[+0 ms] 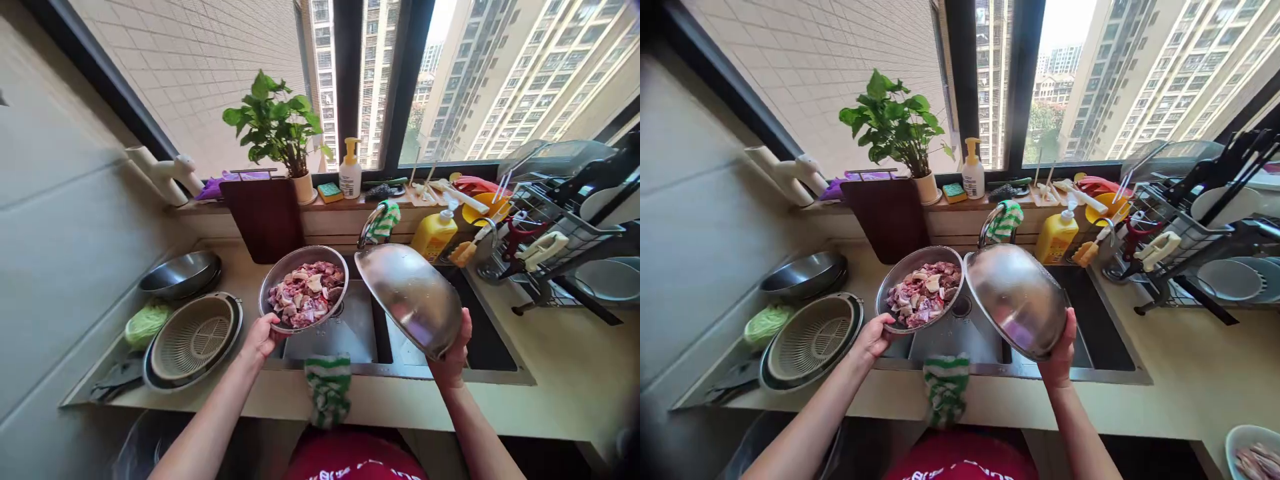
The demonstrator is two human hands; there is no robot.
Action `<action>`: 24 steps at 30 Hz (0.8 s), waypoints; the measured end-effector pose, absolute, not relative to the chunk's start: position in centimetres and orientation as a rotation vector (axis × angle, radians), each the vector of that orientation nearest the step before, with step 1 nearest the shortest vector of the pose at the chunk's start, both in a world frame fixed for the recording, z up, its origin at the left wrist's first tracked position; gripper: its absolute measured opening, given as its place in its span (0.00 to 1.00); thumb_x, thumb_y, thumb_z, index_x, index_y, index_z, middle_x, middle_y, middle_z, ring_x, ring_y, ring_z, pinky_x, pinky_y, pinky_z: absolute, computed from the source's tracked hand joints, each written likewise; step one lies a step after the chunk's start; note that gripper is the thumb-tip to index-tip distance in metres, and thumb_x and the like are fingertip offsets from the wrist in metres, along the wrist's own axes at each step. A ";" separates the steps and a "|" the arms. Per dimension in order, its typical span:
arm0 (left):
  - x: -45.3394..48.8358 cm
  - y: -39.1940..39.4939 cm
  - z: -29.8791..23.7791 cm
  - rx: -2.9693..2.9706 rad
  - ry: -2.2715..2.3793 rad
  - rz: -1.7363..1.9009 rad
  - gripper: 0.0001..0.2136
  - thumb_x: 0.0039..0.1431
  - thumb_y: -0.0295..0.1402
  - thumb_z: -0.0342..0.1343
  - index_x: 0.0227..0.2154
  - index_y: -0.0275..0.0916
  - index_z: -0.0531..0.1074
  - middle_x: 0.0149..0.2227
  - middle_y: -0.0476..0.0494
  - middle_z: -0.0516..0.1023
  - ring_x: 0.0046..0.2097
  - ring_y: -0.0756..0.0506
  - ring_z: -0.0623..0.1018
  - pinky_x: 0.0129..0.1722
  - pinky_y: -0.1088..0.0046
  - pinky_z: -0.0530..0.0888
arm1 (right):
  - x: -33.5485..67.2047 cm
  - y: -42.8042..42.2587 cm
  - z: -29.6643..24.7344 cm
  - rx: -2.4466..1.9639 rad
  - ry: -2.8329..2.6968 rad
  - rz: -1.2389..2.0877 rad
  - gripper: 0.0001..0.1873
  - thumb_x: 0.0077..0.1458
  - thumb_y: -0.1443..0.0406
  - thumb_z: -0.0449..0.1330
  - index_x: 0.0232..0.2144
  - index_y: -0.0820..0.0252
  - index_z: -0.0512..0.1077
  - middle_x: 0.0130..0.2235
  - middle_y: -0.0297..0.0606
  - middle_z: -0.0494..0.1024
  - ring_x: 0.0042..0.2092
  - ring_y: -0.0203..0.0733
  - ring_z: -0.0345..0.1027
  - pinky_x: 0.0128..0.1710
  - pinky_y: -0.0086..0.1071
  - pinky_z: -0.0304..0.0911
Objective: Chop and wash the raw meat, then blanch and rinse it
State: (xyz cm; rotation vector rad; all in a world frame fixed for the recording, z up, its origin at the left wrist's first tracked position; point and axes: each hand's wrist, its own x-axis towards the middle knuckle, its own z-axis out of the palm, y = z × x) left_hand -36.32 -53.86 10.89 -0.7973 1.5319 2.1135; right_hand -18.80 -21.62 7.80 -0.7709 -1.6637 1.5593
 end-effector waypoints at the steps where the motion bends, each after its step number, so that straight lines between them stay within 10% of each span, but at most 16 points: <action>1: -36.4 -54.4 10.7 -0.787 1.520 2.119 0.13 0.37 0.17 0.47 0.28 0.29 0.71 0.18 0.43 0.76 0.20 0.44 0.77 0.20 0.69 0.77 | -19.1 -22.4 7.7 -0.776 -1.701 1.516 0.35 0.59 0.48 0.36 0.62 0.58 0.55 0.58 0.43 0.67 0.56 0.48 0.64 0.52 0.41 0.64; 6: -36.8 -56.3 10.5 -0.756 1.472 2.115 0.12 0.37 0.17 0.49 0.28 0.30 0.70 0.18 0.44 0.75 0.17 0.45 0.75 0.18 0.70 0.76 | -19.9 -25.4 4.7 -0.878 -1.898 1.010 0.41 0.50 0.59 0.53 0.64 0.67 0.47 0.61 0.55 0.61 0.58 0.60 0.60 0.54 0.52 0.58; 17: -38.4 -57.3 12.9 -0.639 1.391 2.075 0.24 0.35 0.17 0.46 0.41 0.24 0.70 0.24 0.38 0.79 0.26 0.41 0.80 0.25 0.65 0.79 | -22.1 -29.4 1.7 -1.030 -2.006 1.031 0.41 0.49 0.66 0.48 0.65 0.67 0.43 0.61 0.55 0.60 0.59 0.59 0.59 0.53 0.52 0.60; 24: -38.9 -57.1 16.5 -0.566 1.430 2.009 0.24 0.38 0.19 0.46 0.44 0.25 0.68 0.26 0.39 0.80 0.26 0.42 0.80 0.18 0.72 0.76 | -24.5 -33.5 3.1 -1.206 -1.836 1.807 0.48 0.43 0.64 0.56 0.65 0.52 0.42 0.46 0.47 0.75 0.28 0.46 0.74 0.28 0.41 0.71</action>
